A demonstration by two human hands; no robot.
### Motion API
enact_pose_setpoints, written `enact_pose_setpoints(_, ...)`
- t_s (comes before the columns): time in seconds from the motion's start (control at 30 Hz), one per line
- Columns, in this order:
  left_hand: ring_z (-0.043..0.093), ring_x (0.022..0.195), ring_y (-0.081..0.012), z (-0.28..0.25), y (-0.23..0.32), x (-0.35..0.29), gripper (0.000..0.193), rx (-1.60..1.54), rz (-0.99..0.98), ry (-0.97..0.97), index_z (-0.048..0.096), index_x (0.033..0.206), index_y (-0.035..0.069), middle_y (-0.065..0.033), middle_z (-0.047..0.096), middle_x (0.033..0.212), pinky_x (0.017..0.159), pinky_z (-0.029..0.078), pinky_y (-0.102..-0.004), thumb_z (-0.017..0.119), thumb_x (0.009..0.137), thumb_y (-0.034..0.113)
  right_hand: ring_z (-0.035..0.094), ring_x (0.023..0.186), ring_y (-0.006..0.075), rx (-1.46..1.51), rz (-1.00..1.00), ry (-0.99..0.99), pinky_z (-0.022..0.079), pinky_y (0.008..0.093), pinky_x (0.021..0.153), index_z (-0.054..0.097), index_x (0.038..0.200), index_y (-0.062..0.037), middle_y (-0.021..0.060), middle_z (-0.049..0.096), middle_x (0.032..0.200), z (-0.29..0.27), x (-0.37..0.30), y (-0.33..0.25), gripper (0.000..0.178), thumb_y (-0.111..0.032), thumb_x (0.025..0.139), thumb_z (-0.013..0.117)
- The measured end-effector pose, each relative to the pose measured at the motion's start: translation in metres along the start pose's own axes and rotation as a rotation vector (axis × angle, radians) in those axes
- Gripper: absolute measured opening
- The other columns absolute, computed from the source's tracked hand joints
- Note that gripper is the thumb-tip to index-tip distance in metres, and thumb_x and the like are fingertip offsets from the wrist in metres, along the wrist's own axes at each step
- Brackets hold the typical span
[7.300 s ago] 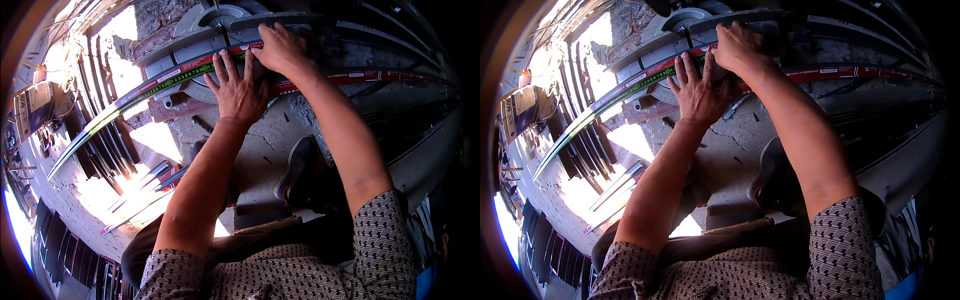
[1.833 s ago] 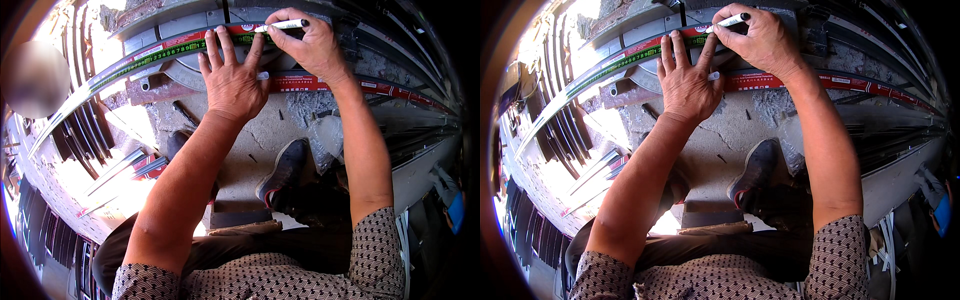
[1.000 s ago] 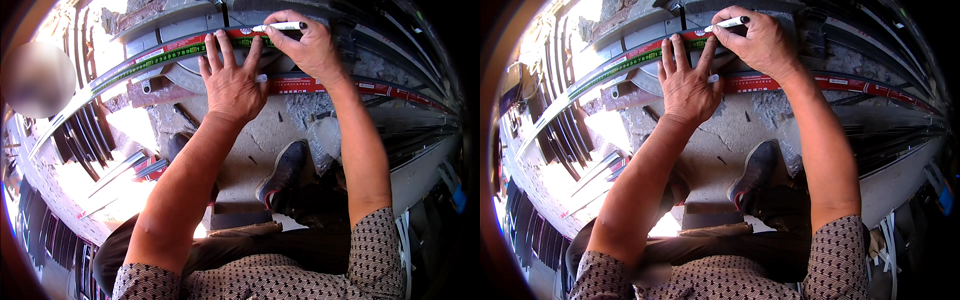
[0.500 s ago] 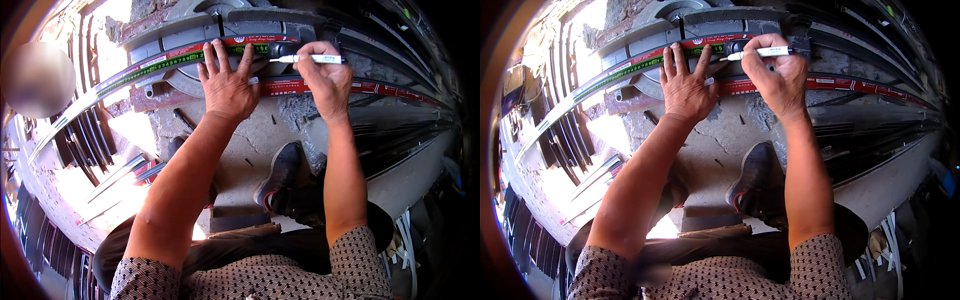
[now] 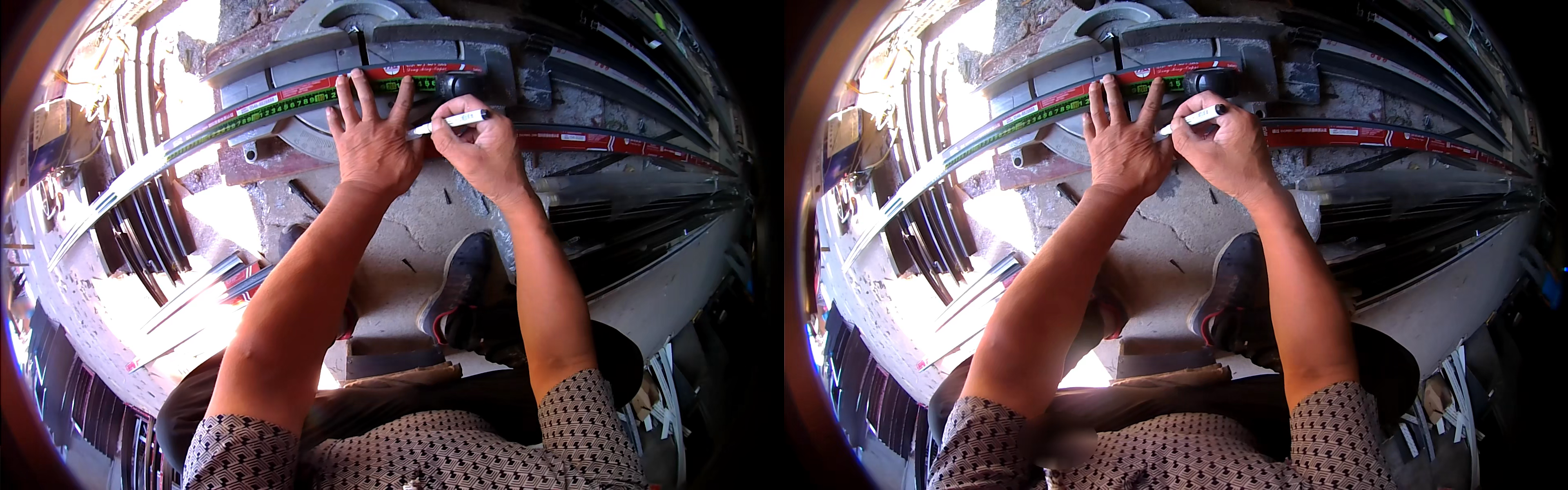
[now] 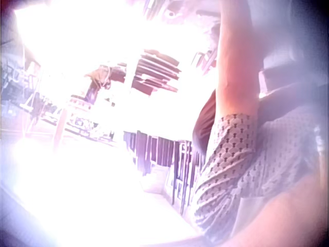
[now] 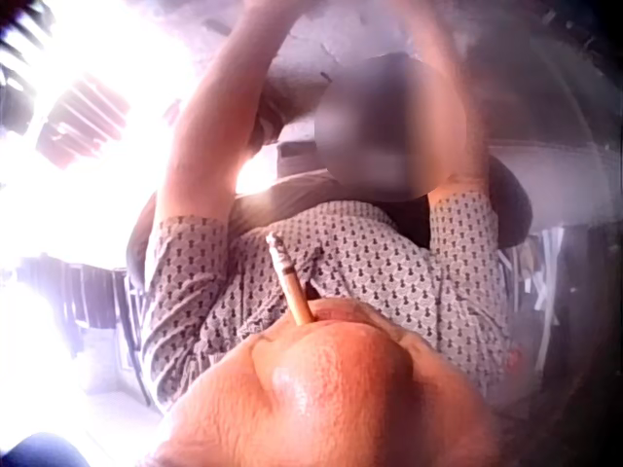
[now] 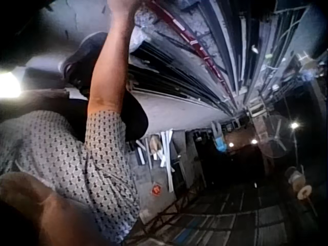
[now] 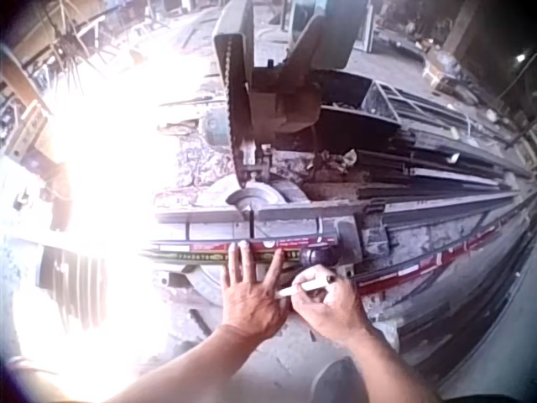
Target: The person measures a long metal profile with a tape measure and marks a specific length with a marker. They then position the profile on a miter saw, lower the blade to cut the material, and remove the cut piece. Finally, they measure a large metal frame on the floor.
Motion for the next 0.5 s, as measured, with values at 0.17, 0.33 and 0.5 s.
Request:
enact_pose_setpoints(0.17, 0.013, 0.154, -0.0546, 0.001, -0.001, -0.001, 0.078, 0.019, -0.001, -0.010, 0.040, 0.160, 0.031, -0.0348, 0.017, 0.166, 0.119, 0.020, -0.0690, 0.065, 0.089, 0.050, 0.067, 0.077, 0.0076, 0.072, 0.080, 0.012, 0.053, 0.0241, 0.070, 0.069, 0.103, -0.0007, 0.0042, 0.073, 0.083, 0.017, -0.005, 0.017, 0.018, -0.018, 0.101, 0.070)
enact_pose_setpoints(0.33, 0.012, 0.156, -0.0525, 0.004, -0.002, -0.001, 0.077, 0.071, -0.008, -0.024, 0.037, 0.162, 0.034, -0.0331, 0.014, 0.167, 0.121, 0.018, -0.0647, 0.061, 0.092, 0.055, 0.069, 0.077, 0.0105, 0.177, 0.153, 0.043, 0.056, 0.0256, 0.072, 0.068, 0.104, 0.0019, 0.0072, 0.074, 0.083, 0.025, -0.008, 0.029, 0.021, -0.019, 0.102, 0.069)
enact_pose_setpoints(0.5, 0.011, 0.156, -0.0519, 0.005, 0.001, 0.000, 0.079, 0.076, -0.010, -0.054, 0.036, 0.162, 0.035, -0.0330, 0.014, 0.168, 0.122, 0.017, -0.0646, 0.062, 0.091, 0.057, 0.065, 0.073, 0.0090, 0.301, 0.182, 0.088, 0.053, 0.0252, 0.066, 0.068, 0.101, 0.0006, 0.0061, 0.073, 0.083, 0.025, -0.011, 0.043, 0.024, -0.023, 0.102, 0.069)
Point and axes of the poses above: each hand's wrist, its own x-axis towards the middle knuckle, its own z-axis out of the palm, y = z × x, the point moved 6 cm from there along x, towards the middle knuckle
